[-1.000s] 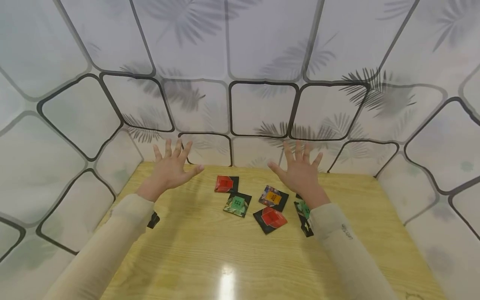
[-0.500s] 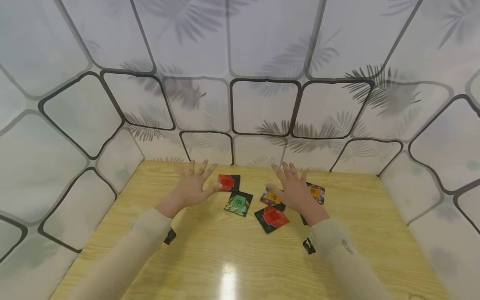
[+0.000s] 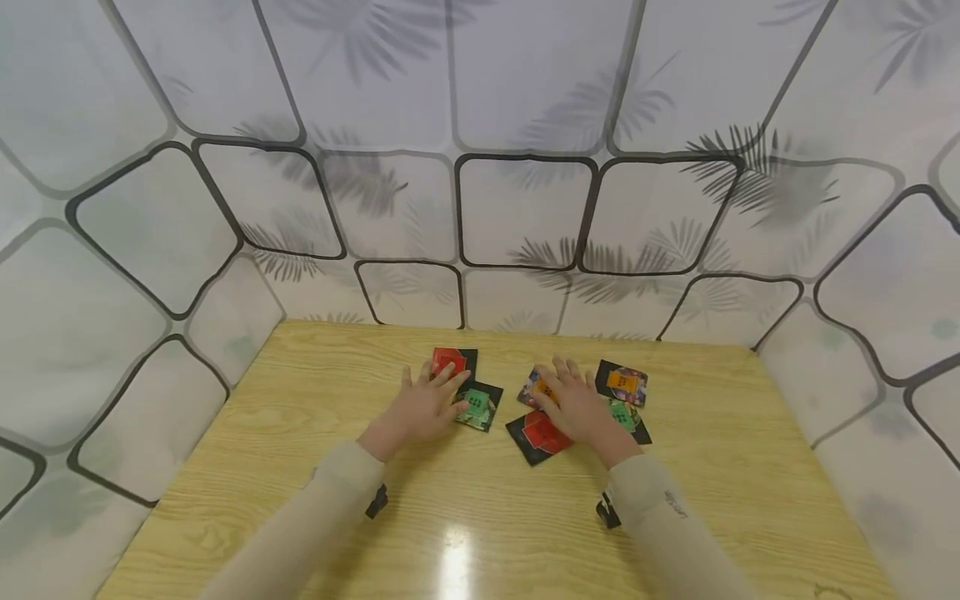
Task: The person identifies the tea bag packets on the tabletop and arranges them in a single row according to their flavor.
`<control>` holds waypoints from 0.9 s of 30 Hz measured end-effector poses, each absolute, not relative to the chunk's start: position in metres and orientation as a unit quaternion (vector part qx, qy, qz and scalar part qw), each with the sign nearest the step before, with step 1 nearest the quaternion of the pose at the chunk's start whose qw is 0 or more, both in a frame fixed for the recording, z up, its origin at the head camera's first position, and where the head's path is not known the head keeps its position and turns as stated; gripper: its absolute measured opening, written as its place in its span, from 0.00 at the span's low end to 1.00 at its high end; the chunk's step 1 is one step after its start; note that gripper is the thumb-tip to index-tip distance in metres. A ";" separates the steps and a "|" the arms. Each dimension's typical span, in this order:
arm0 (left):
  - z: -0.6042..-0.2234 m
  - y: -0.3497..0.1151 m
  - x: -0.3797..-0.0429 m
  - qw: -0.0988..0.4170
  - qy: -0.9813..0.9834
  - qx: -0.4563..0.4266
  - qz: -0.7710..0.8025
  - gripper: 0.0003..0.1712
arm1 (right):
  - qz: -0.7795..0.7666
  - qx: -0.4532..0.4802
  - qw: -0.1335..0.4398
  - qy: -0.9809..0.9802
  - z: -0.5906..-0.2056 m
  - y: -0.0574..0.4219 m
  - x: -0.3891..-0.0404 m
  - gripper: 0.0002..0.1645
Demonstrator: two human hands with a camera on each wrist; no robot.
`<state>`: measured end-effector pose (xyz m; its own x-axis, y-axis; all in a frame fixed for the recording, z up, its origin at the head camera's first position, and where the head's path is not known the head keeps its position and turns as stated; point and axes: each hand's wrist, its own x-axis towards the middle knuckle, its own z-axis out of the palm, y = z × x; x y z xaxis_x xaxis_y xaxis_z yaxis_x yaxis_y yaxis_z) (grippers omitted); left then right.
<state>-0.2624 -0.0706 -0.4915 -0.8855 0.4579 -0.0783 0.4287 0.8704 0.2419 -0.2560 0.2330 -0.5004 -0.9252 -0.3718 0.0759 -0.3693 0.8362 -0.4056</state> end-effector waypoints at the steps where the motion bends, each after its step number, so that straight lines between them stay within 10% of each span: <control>1: -0.494 -0.069 -0.263 0.066 0.965 0.231 0.105 0.37 | -0.209 -0.194 0.001 0.959 -0.502 0.233 -0.256 0.36; 27: -0.510 -0.065 -0.257 0.061 0.965 0.246 0.067 0.35 | -0.175 -0.183 0.021 0.967 -0.526 0.238 -0.262 0.30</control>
<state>-0.2567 -0.0649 -0.5098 -0.8717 0.4828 -0.0841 0.4665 0.8700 0.1597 -0.2617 0.2380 -0.5264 -0.9324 -0.3606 0.0235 -0.3459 0.8720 -0.3464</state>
